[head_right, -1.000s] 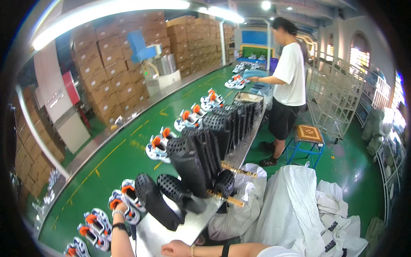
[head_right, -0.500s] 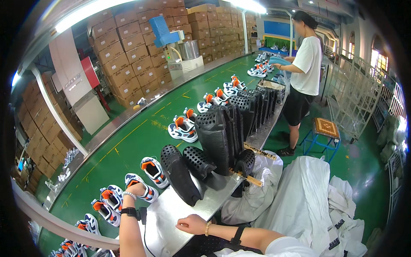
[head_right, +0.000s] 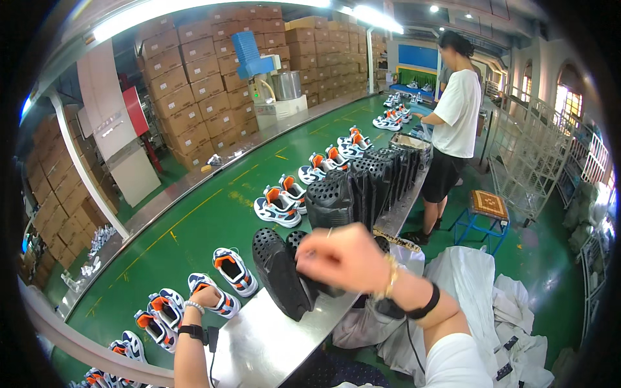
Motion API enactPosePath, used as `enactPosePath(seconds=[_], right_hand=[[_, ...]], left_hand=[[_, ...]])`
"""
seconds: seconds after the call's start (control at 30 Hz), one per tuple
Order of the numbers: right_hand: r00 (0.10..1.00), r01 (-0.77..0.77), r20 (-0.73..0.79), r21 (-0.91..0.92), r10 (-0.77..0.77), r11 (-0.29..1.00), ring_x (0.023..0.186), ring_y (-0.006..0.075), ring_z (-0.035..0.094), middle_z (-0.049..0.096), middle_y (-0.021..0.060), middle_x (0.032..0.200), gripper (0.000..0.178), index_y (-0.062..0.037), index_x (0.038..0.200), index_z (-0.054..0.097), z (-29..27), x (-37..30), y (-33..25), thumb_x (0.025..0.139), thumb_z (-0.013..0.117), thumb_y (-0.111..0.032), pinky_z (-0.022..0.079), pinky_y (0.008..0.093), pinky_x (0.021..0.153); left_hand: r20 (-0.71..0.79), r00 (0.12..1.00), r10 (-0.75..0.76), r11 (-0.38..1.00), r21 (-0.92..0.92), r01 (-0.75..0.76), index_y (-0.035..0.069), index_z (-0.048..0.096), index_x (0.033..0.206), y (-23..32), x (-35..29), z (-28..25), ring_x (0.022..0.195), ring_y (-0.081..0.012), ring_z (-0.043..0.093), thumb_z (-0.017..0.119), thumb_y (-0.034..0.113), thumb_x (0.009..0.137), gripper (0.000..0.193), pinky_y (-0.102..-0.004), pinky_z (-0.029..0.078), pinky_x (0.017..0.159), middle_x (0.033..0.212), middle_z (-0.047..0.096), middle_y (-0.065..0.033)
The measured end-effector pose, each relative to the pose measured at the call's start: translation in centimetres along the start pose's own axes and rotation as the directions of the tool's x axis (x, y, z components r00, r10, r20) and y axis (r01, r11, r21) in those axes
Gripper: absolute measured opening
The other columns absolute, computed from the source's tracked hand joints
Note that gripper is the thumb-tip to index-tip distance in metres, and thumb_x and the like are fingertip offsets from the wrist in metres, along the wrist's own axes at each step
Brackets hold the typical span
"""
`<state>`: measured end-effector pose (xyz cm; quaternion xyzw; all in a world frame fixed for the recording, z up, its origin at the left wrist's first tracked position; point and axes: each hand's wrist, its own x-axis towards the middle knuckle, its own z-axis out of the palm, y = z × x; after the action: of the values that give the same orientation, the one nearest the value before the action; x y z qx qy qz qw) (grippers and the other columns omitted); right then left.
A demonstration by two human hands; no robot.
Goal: Inspecting and organizing manufactured shoes on a conveyor line.
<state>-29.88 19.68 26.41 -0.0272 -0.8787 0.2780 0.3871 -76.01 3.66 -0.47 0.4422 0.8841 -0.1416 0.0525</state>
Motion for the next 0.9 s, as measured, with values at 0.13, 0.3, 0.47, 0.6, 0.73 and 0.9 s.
enactPosePath(seconds=[0.13, 0.3, 0.47, 0.6, 0.73, 0.9], right_hand=[[0.923, -0.313, -0.332, -0.352, 0.194, 0.882, 0.05, 0.0208, 0.055, 0.056, 0.0058, 0.06, 0.025, -0.0077, 0.093, 0.063, -4.2, 4.6, 3.4, 0.082, 0.068, -0.029, 0.043, 0.033, 0.051], [0.871, -0.479, -0.3, -0.689, 0.388, 0.544, 0.073, 0.0305, 0.065, 0.066, 0.0122, 0.074, 0.045, -0.0065, 0.098, 0.062, -6.8, 5.9, 8.8, 0.085, 0.057, -0.049, 0.05, 0.0408, 0.067], [0.879, -0.395, -0.069, -0.658, 0.471, 0.641, 0.083, 0.0336, 0.065, 0.067, 0.0188, 0.084, 0.059, -0.0028, 0.09, 0.065, -7.5, 5.6, 11.3, 0.081, 0.055, -0.06, 0.051, 0.0439, 0.076], [0.885, -0.295, 0.008, -0.762, 0.465, 0.576, 0.084, 0.0331, 0.065, 0.066, 0.018, 0.082, 0.06, -0.0008, 0.087, 0.064, -7.6, 5.4, 11.7, 0.078, 0.059, -0.06, 0.051, 0.0425, 0.077], [0.924, -0.303, -0.08, -0.748, 0.373, 0.591, 0.076, 0.0349, 0.064, 0.064, 0.0172, 0.074, 0.058, -0.0013, 0.087, 0.061, -7.6, 5.3, 11.2, 0.076, 0.063, -0.058, 0.049, 0.0441, 0.069], [0.947, -0.313, -0.219, -0.482, 0.234, 0.818, 0.068, 0.0317, 0.064, 0.063, 0.0135, 0.069, 0.054, -0.0034, 0.098, 0.061, -9.7, 1.6, 7.6, 0.078, 0.065, -0.053, 0.049, 0.041, 0.064]], left_hand=[[0.017, 0.995, 0.099, 0.994, 0.042, -0.1, 0.007, 0.069, 0.094, 0.6, 2.0, 1.3, 0.089, -0.0296, 0.063, 0.051, 0.02, 0.076, 0.028, -0.0356, 0.047, 0.081, 0.097, 0.066, -0.0173], [-0.061, 0.997, -0.037, 0.987, 0.154, 0.046, 0.011, 0.068, 0.088, 1.8, 1.7, 0.5, 0.078, -0.0234, 0.06, 0.054, 0.027, 0.075, 0.026, -0.0331, 0.047, 0.07, 0.089, 0.063, -0.0096], [-0.211, 0.965, -0.157, 0.983, 0.063, 0.173, 0.01, 0.066, 0.087, 2.1, 0.4, -0.3, 0.078, -0.0252, 0.06, 0.057, 0.026, 0.075, 0.022, -0.0332, 0.047, 0.071, 0.09, 0.063, -0.0121], [-0.165, 0.951, -0.263, 0.963, 0.009, 0.268, 0.006, 0.067, 0.088, 2.2, -0.5, -1.6, 0.09, -0.0292, 0.062, 0.058, 0.022, 0.078, 0.021, -0.0353, 0.049, 0.076, 0.093, 0.065, -0.0147], [-0.208, 0.943, -0.261, 0.961, 0.037, 0.274, 0.008, 0.066, 0.081, 2.7, -1.8, -3.3, 0.082, -0.0266, 0.063, 0.064, 0.024, 0.071, 0.02, -0.0345, 0.05, 0.069, 0.087, 0.064, -0.0135], [-0.231, 0.923, -0.309, 0.946, 0.022, 0.322, 0.008, 0.066, 0.082, 3.4, -2.8, -3.7, 0.08, -0.0255, 0.064, 0.065, 0.024, 0.07, 0.02, -0.0348, 0.051, 0.066, 0.087, 0.065, -0.0125]])
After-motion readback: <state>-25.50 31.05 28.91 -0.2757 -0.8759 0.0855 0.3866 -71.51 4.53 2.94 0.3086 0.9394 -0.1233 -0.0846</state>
